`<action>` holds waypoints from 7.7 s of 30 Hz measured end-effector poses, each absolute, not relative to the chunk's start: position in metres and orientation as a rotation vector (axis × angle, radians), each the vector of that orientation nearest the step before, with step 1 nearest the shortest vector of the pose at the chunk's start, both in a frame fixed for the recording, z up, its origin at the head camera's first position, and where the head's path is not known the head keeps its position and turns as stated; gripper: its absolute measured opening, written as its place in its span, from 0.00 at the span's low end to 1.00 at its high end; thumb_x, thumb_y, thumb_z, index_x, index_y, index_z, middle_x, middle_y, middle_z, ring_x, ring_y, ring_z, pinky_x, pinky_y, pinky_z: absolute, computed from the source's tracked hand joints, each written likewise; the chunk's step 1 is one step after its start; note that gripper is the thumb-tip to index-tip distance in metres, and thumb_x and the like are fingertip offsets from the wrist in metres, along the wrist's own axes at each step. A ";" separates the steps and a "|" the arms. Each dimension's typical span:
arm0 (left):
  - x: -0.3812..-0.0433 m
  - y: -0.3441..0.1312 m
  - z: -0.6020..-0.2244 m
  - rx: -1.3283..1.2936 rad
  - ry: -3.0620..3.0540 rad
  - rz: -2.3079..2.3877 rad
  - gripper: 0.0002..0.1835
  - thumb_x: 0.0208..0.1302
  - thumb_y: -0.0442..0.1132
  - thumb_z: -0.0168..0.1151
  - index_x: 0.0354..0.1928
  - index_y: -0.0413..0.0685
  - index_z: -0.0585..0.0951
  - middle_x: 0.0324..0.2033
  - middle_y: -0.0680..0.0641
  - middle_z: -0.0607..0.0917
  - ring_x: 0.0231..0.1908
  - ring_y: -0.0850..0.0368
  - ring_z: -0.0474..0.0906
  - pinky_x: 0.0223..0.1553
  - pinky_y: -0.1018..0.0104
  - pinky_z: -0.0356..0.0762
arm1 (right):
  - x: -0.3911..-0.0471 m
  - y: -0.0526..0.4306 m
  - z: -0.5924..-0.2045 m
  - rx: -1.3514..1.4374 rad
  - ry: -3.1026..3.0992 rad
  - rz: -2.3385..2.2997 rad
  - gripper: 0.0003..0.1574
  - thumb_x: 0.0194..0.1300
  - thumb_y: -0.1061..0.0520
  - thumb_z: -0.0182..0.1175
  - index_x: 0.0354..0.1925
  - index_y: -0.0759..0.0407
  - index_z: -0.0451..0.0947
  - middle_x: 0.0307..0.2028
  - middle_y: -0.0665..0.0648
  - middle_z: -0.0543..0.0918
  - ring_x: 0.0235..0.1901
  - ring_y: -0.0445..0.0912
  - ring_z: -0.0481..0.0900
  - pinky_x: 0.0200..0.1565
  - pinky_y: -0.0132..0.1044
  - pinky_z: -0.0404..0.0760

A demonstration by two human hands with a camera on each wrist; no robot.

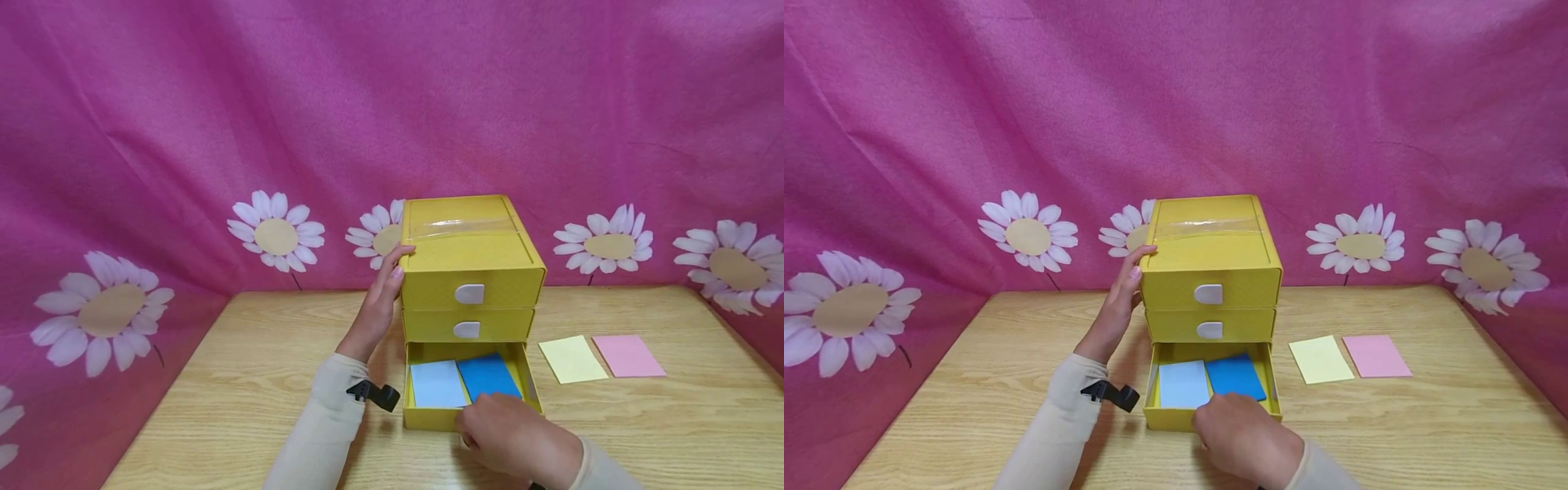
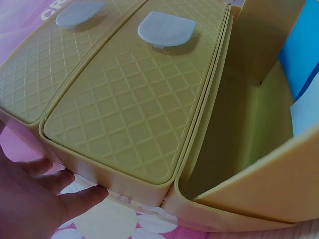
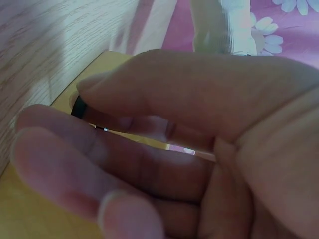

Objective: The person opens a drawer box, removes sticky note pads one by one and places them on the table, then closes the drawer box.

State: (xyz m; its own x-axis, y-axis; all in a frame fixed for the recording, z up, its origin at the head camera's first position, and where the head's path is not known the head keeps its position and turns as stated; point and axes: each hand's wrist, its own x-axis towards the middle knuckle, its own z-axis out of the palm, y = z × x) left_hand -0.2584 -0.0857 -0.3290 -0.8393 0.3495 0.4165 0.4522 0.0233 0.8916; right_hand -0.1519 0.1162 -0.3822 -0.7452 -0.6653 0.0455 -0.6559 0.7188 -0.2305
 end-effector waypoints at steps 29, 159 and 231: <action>-0.257 -0.085 -0.328 -0.865 -2.195 -1.948 0.24 0.76 0.44 0.32 0.71 0.50 0.58 0.75 0.47 0.45 0.73 0.54 0.42 0.67 0.42 0.50 | -0.142 0.123 -0.377 -0.893 2.646 -0.425 0.14 0.58 0.57 0.67 0.19 0.46 0.75 0.12 0.43 0.65 0.14 0.40 0.60 0.19 0.31 0.58; -0.258 -0.087 -0.329 -0.889 -2.168 -1.963 0.24 0.77 0.44 0.32 0.71 0.49 0.58 0.74 0.48 0.49 0.72 0.53 0.47 0.68 0.43 0.50 | -0.179 0.137 -0.393 -0.522 3.204 -0.128 0.13 0.56 0.46 0.66 0.27 0.52 0.78 0.18 0.51 0.71 0.18 0.46 0.68 0.17 0.44 0.67; -0.272 -0.085 -0.343 -0.892 -2.147 -1.961 0.23 0.76 0.50 0.34 0.70 0.60 0.59 0.74 0.56 0.50 0.71 0.56 0.49 0.67 0.44 0.51 | -0.188 0.129 -0.403 -0.320 3.171 -0.169 0.36 0.48 0.38 0.65 0.51 0.56 0.78 0.24 0.60 0.69 0.27 0.52 0.66 0.20 0.44 0.69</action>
